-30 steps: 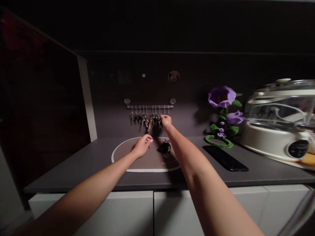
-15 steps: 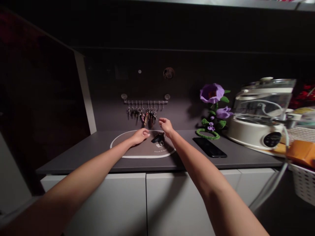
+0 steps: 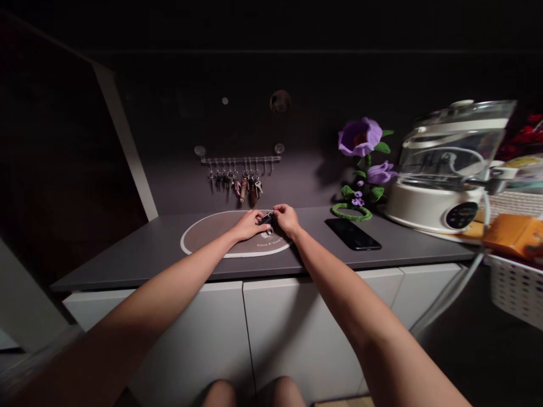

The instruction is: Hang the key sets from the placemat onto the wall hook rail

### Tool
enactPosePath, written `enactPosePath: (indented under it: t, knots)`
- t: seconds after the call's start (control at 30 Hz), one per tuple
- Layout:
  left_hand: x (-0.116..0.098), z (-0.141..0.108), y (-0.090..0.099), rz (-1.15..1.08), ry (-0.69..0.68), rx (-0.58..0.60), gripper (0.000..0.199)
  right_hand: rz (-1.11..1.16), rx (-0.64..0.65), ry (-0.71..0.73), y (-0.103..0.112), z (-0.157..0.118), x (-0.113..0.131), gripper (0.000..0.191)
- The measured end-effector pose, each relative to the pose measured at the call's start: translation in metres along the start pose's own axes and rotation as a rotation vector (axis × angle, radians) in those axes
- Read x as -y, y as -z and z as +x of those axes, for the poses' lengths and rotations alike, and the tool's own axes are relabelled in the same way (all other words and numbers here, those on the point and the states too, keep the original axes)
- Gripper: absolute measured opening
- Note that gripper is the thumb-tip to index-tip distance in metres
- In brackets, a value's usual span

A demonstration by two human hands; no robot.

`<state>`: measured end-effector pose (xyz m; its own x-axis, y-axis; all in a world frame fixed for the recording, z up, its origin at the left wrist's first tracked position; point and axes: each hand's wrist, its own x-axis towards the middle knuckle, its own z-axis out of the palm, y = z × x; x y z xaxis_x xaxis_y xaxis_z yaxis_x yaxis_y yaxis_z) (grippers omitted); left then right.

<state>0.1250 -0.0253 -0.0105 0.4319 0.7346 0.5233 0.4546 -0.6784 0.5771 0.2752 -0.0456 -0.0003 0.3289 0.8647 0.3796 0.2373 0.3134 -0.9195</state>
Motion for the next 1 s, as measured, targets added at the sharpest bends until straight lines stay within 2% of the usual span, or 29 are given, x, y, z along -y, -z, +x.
enactPosePath:
  t: [0.13, 0.4, 0.63, 0.8, 1.0]
  knots:
    - [0.002, -0.002, 0.004, -0.008, -0.020, 0.043, 0.038, -0.024, -0.011, -0.008, -0.001, 0.003, -0.004, 0.012]
    - [-0.001, -0.003, 0.014, -0.001, -0.061, 0.079, 0.023, 0.045, 0.007, -0.024, -0.002, 0.002, -0.003, 0.011]
    - [0.004, 0.000, 0.014, -0.124, 0.073, -0.006, 0.023, 0.103, 0.046, -0.020, -0.003, -0.002, 0.003, 0.008]
    - [0.007, 0.003, 0.012, -0.402, 0.249, -0.083, 0.023, 0.120, 0.075, -0.026, -0.004, -0.004, 0.006, 0.007]
    - [0.003, 0.006, 0.017, -0.719, 0.393, -0.200, 0.022, 0.142, 0.114, -0.011, -0.006, -0.005, 0.006, 0.006]
